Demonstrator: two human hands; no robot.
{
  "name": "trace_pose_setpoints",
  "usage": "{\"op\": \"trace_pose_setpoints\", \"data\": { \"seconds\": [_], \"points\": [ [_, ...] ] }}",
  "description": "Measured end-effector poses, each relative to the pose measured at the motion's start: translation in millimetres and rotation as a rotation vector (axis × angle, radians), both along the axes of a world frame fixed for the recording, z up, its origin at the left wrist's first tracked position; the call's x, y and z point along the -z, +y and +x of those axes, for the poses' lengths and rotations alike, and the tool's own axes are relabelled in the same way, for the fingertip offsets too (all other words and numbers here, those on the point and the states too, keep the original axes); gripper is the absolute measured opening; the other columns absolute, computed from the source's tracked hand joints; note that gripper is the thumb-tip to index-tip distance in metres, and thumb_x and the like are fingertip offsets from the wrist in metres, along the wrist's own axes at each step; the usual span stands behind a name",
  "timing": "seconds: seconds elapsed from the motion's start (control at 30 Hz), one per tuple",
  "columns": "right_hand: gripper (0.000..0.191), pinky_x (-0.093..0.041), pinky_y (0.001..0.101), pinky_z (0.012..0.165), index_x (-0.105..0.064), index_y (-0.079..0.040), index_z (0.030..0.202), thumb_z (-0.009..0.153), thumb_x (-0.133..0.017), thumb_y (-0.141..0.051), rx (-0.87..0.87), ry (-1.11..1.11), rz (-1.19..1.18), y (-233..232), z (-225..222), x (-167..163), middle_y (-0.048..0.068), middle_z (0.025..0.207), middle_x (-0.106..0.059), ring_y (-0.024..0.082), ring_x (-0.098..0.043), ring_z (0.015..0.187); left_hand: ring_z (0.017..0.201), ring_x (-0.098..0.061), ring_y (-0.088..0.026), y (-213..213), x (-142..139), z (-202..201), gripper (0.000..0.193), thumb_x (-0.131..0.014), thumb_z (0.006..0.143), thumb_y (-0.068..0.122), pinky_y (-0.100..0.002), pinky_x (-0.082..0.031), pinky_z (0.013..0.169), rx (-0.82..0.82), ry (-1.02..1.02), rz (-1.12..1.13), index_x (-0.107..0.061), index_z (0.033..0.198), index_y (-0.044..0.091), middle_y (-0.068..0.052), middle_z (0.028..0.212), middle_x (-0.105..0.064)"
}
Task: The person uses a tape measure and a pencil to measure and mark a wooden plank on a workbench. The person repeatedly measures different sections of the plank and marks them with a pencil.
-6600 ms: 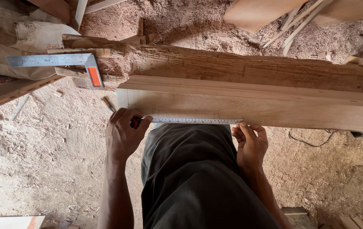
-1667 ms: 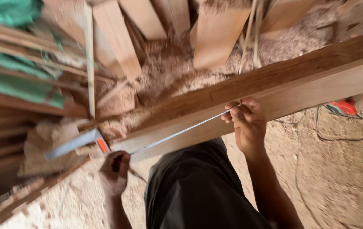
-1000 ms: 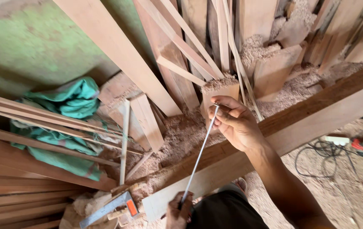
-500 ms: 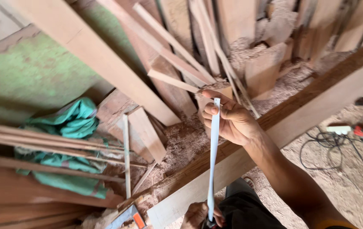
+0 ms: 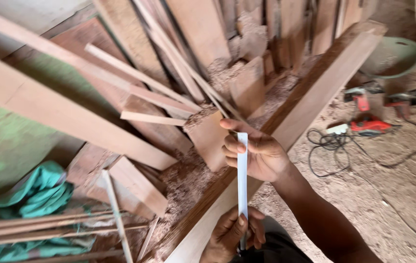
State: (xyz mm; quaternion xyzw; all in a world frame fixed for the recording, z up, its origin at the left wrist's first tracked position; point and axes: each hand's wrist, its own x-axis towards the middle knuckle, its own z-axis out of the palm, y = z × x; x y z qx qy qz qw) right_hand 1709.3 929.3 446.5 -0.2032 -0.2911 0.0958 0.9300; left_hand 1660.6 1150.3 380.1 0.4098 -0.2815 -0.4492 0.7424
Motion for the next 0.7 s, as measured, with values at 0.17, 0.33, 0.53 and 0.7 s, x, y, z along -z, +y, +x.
{"op": "trace_pose_setpoints", "data": {
  "seconds": [0.17, 0.33, 0.53, 0.7],
  "points": [
    [0.055, -0.043, 0.0238, 0.065, -0.037, -0.007, 0.159, 0.109, -0.057, -0.017, 0.059, -0.082, -0.113, -26, -43, -7, 0.002, 0.096, -0.052, 0.012, -0.049, 0.087, 0.057, -0.046, -0.006, -49, -29, -9, 0.041, -0.034, 0.115, 0.029, -0.021, -0.04, 0.054, -0.056, -0.136, -0.047, -0.059, 0.126, -0.001, -0.005, 0.075, -0.059],
    [0.049, -0.047, 0.0154, 0.061, -0.042, 0.001, 0.163, 0.117, -0.051, -0.014, 0.379, -0.017, -0.329, -60, -123, -17, 0.009, 0.107, -0.061, 0.004, -0.051, 0.073, 0.064, -0.043, -0.007, -105, -45, -39, 0.039, -0.034, 0.116, 0.027, -0.022, -0.037, 0.059, -0.066, -0.189, -0.063, -0.058, 0.127, 0.0, -0.003, 0.077, -0.056],
    [0.042, -0.063, 0.023, 0.055, -0.049, -0.006, 0.145, 0.106, -0.046, -0.023, 0.922, 0.25, -0.717, -97, -248, -34, 0.013, 0.129, -0.068, 0.014, -0.073, 0.074, 0.073, -0.049, -0.009, -173, -55, -112, 0.036, -0.039, 0.116, 0.028, -0.025, -0.042, 0.066, -0.088, -0.285, -0.051, -0.061, 0.122, 0.0, -0.006, 0.084, -0.061],
    [0.015, -0.058, 0.0278, 0.076, -0.066, -0.007, 0.12, 0.106, -0.064, -0.011, 1.466, 0.158, -1.028, -113, -334, -25, 0.012, 0.126, -0.066, 0.016, -0.067, 0.098, 0.067, -0.046, -0.008, -231, -43, -170, 0.04, -0.039, 0.115, 0.033, -0.024, -0.04, 0.06, 0.039, -0.447, -0.085, -0.061, 0.119, 0.0, -0.006, 0.085, -0.064]
  ]
}}
